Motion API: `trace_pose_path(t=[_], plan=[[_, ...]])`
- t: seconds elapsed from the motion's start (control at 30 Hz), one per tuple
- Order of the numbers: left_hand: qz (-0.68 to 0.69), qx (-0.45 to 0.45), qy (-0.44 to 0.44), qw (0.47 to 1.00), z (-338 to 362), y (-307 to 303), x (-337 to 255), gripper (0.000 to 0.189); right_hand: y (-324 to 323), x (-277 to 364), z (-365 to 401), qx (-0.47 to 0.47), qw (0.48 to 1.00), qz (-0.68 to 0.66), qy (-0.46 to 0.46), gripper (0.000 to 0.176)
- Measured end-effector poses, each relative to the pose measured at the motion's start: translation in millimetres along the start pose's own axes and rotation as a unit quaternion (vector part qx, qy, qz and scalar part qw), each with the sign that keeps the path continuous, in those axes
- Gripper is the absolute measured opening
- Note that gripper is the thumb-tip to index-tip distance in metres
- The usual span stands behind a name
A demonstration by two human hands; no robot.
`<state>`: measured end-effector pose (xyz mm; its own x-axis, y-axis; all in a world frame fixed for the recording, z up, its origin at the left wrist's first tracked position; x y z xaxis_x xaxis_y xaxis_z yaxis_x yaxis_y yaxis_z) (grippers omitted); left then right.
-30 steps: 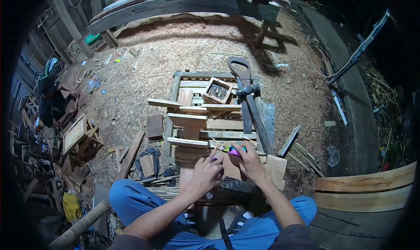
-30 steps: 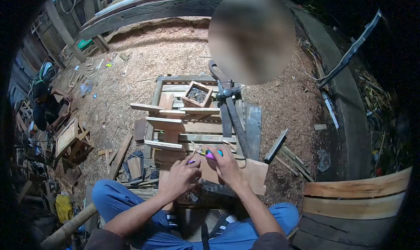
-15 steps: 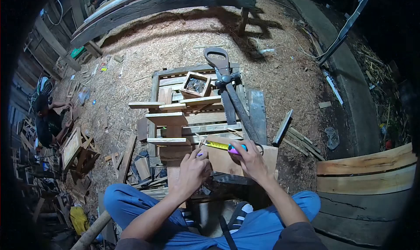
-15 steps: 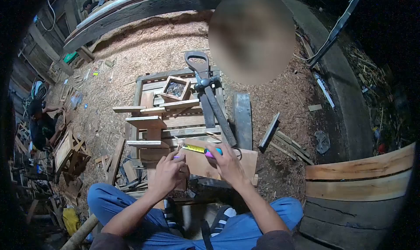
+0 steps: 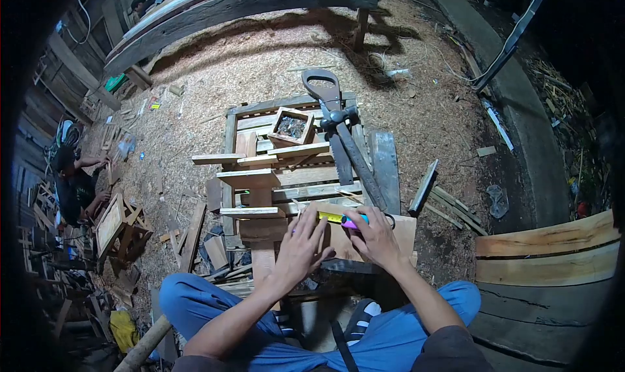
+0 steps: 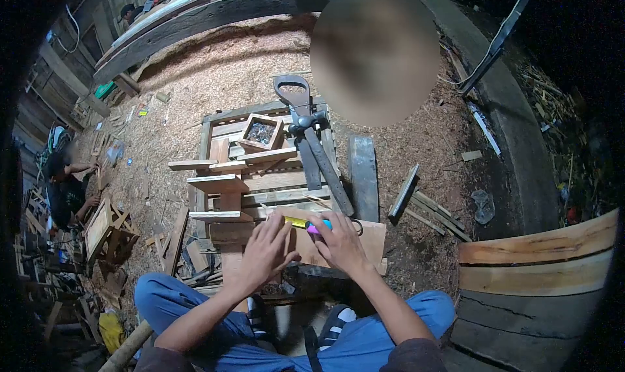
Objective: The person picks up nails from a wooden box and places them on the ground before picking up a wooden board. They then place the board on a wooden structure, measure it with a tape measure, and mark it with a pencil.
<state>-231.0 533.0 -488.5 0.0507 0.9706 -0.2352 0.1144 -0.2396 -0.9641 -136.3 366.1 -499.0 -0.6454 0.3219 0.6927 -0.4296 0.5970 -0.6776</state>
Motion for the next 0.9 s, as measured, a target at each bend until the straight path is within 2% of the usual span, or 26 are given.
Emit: trace_pose_path(t=[0.1,0.23,0.33,0.47,0.53,0.77,0.9], plan=[[-0.078,0.023,0.030,0.996,4,21,-2,0.077,0,1,-1,-0.005,1.000,0.004,-0.002,0.067],[-0.092,0.061,0.037,0.993,1,18,-1,0.074,1,-2,-2,-0.018,1.000,0.004,-0.009,0.068],[-0.106,0.031,0.043,0.993,5,23,-3,0.069,1,-1,-2,-0.027,1.000,0.003,-0.012,0.067],[-0.070,0.037,0.079,0.994,6,28,-4,0.068,0,-1,-3,-0.029,0.999,0.010,-0.009,0.067],[-0.025,0.033,0.075,0.996,7,31,-4,0.065,2,-2,-2,-0.031,0.999,0.011,-0.007,0.066],[-0.038,0.026,0.057,0.997,6,29,-1,0.070,1,-4,-11,-0.022,1.000,-0.003,-0.005,0.056],[0.005,0.029,0.037,0.999,2,30,2,0.069,-1,1,-10,-0.024,1.000,0.003,-0.002,0.057]])
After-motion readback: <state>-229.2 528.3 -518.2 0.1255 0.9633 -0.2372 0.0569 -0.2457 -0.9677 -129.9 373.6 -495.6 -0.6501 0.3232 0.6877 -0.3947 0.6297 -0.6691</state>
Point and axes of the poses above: each hand's wrist, its own z-axis away from the middle knuckle, its own y-axis out of the palm, x = y × z, the point moved 6 cm from there along -z, towards the middle knuckle, and after that the axes turned 13 degrees about -z, right-handed, at the moved point
